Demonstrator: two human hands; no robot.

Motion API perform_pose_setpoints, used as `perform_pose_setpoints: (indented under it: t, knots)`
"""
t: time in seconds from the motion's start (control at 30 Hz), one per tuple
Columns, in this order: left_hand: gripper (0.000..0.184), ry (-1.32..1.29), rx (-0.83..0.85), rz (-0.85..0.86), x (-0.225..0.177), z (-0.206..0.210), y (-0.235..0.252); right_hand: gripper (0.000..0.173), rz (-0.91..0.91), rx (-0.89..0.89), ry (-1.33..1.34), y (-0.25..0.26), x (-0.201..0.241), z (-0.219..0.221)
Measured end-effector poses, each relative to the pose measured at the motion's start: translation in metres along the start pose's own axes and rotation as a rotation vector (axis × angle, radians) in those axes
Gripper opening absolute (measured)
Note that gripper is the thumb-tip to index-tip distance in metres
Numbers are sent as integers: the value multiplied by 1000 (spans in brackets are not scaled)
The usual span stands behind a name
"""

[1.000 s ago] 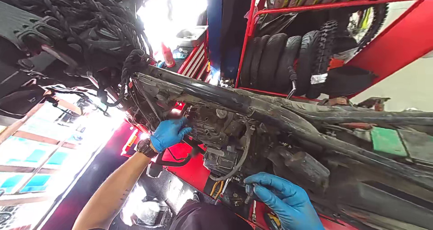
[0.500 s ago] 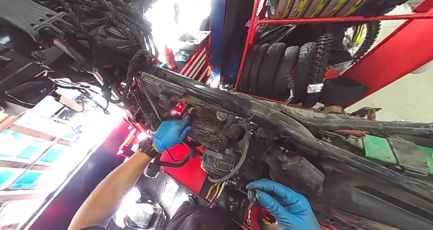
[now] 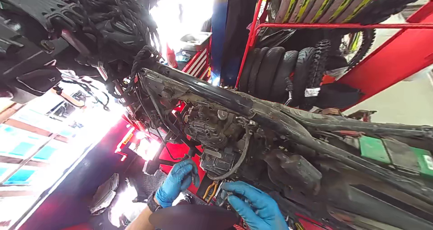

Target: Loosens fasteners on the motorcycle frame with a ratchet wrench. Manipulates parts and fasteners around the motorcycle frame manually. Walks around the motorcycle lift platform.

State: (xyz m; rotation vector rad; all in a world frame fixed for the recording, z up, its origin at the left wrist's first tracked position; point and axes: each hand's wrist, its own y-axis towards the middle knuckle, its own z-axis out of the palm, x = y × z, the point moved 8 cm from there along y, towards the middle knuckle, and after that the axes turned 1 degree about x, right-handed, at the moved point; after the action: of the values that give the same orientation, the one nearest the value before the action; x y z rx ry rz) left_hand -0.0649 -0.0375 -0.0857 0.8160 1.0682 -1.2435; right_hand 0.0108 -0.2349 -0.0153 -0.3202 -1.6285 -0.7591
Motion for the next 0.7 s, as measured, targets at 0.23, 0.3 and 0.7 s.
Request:
perform_pose_setpoints:
  t: [0.23,0.3,0.7]
  knots:
    - [42,-603,-138,-236,56,21,-21,23,-205,82,-387,17,-12,62]
    - [44,-613,-293,-327,62,20,-30,24,-229,111,-555,19,-14,77]
    - [64,-526,-474,-445,95,16,-48,15,-110,225,-1064,15,-48,117]
